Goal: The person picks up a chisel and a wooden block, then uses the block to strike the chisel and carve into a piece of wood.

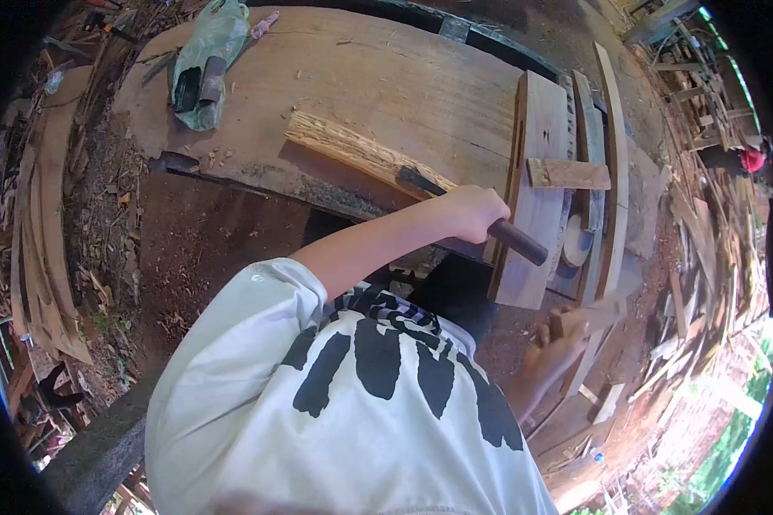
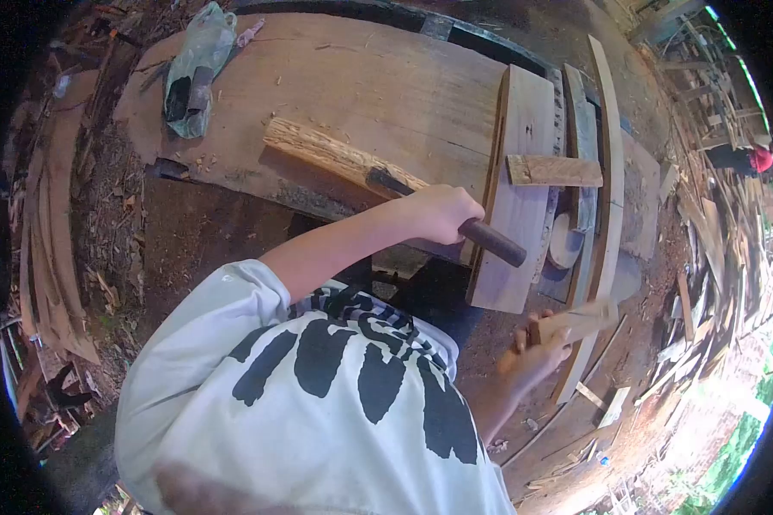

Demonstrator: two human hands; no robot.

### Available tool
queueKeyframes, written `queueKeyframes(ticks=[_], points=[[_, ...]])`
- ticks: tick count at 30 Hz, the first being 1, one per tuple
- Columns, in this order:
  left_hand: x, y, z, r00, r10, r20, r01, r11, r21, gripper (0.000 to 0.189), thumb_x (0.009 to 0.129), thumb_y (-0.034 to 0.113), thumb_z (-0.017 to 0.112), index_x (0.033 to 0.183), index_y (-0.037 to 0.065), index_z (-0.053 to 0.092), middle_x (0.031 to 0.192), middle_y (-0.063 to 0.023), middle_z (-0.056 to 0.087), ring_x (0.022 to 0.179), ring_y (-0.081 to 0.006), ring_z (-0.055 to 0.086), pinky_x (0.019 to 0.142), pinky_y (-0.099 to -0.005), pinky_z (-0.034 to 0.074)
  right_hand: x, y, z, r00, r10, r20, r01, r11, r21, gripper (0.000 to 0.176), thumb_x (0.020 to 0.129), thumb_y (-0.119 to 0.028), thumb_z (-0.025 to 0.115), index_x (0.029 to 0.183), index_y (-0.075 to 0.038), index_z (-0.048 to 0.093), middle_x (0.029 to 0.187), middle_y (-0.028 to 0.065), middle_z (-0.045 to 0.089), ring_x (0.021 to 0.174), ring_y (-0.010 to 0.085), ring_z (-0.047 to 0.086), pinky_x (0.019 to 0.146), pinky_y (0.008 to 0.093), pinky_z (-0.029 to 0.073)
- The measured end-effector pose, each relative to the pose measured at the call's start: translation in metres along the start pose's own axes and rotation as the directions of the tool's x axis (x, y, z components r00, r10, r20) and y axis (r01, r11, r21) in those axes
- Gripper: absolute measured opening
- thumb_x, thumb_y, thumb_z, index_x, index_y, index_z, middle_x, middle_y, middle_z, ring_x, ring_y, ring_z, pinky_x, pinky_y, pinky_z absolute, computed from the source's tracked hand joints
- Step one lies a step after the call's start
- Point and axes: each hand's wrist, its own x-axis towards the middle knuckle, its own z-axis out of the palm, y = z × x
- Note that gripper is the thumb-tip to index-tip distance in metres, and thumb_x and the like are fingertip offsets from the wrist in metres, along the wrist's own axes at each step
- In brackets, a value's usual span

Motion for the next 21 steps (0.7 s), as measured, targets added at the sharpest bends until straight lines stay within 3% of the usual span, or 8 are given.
queueKeyframes(ticks=[1, 2, 5, 7, 9, 12, 18, 21], points=[[0.001, 0.0, 0.002, 1.0, 0.005, 0.001, -0.005, 1.0, 0.0, 0.019, 0.071, 0.012, 0.07, 0.09, 0.009, 0.067, 0.085, -0.015, 0.069, 0.085, -0.0354, 0.067, 0.073, -0.0467, 0.053, -0.002, 0.003, 0.008, 0.979, -0.134, -0.156, 0.134, 0.991, -0.006, 0.034, 0.098, -0.032, 0.05, 0.111, 0.0, 0.05, 0.088, 0.014, 0.065, 0.06, 0.0157, 0.061, 0.039, 0.0219, 0.041], [0.004, -0.001, 0.002, 1.0, 0.012, -0.007, -0.012, 1.0, 0.002, 0.019, 0.072, 0.013, 0.07, 0.09, 0.009, 0.067, 0.085, -0.015, 0.069, 0.085, -0.0354, 0.067, 0.073, -0.0467, 0.053, -0.003, 0.008, -0.006, 0.986, 0.053, 0.161, -0.038, 0.995, -0.094, 0.037, 0.098, -0.032, 0.051, 0.115, 0.001, 0.048, 0.083, 0.0131, 0.065, 0.059, 0.0154, 0.061, 0.04, 0.0207, 0.041], [0.006, -0.005, 0.001, 0.999, 0.044, -0.021, -0.043, 0.999, 0.008, 0.018, 0.072, 0.012, 0.07, 0.09, 0.009, 0.067, 0.085, -0.0144, 0.069, 0.085, -0.0352, 0.067, 0.073, -0.0466, 0.053, -0.013, -0.019, -0.01, 0.966, 0.174, 0.191, -0.133, 0.969, -0.209, 0.04, 0.099, -0.034, 0.049, 0.117, 0.002, 0.048, 0.082, 0.0123, 0.063, 0.058, 0.0148, 0.059, 0.041, 0.02, 0.04], [0.005, -0.005, 0.002, 0.998, 0.045, -0.033, -0.044, 0.999, 0.025, 0.017, 0.072, 0.012, 0.07, 0.089, 0.009, 0.066, 0.085, -0.0138, 0.069, 0.085, -0.035, 0.067, 0.073, -0.0466, 0.053, 0.019, -0.021, -0.039, 0.97, 0.138, 0.199, -0.127, 0.99, -0.064, 0.044, 0.098, -0.035, 0.051, 0.119, 0.003, 0.049, 0.081, 0.0118, 0.062, 0.058, 0.0136, 0.059, 0.042, 0.0185, 0.039], [0.003, -0.003, 0.004, 0.998, 0.051, -0.038, -0.049, 0.998, 0.042, 0.017, 0.072, 0.013, 0.07, 0.088, 0.009, 0.066, 0.084, -0.0132, 0.069, 0.085, -0.0347, 0.067, 0.073, -0.0466, 0.053, 0.027, -0.034, -0.05, 0.998, -0.056, -0.035, 0.057, 0.998, 0.003, 0.044, 0.097, -0.037, 0.052, 0.117, 0.002, 0.053, 0.081, 0.01, 0.062, 0.054, 0.0112, 0.055, 0.041, 0.0175, 0.034], [0.001, -0.002, 0.008, 0.998, 0.041, -0.052, -0.04, 0.999, 0.032, 0.016, 0.072, 0.014, 0.07, 0.087, 0.009, 0.065, 0.086, -0.0119, 0.068, 0.084, -0.0345, 0.067, 0.073, -0.0475, 0.053, 0.033, -0.045, -0.061, 0.99, -0.02, -0.141, 0.03, 0.997, 0.07, 0.044, 0.099, -0.039, 0.05, 0.116, 0.001, 0.056, 0.083, 0.0088, 0.063, 0.054, 0.0087, 0.051, 0.04, 0.0171, 0.03], [-0.008, 0.001, 0.014, 0.97, 0.138, -0.201, -0.104, 0.98, 0.172, 0.02, 0.071, 0.019, 0.074, 0.09, 0.013, 0.07, 0.088, -0.0083, 0.066, 0.087, -0.0283, 0.066, 0.074, -0.0414, 0.051, 0.022, -0.037, -0.06, 0.99, 0.12, -0.069, -0.117, 0.992, 0.042, 0.044, 0.099, -0.04, 0.047, 0.114, -0.001, 0.058, 0.088, 0.0089, 0.063, 0.054, 0.0067, 0.046, 0.04, 0.0186, 0.025], [-0.011, -0.004, 0.023, 0.879, 0.287, -0.382, -0.146, 0.923, 0.356, 0.027, 0.064, 0.023, 0.08, 0.086, 0.014, 0.067, 0.092, -0.0034, 0.063, 0.096, -0.0258, 0.061, 0.079, -0.037, 0.051, 0.02, -0.027, -0.044, 0.986, 0.042, -0.161, -0.03, 0.996, 0.079, 0.043, 0.098, -0.041, 0.047, 0.11, -0.002, 0.059, 0.083, 0.0083, 0.063, 0.049, 0.0072, 0.043, 0.04, 0.0187, 0.024]])
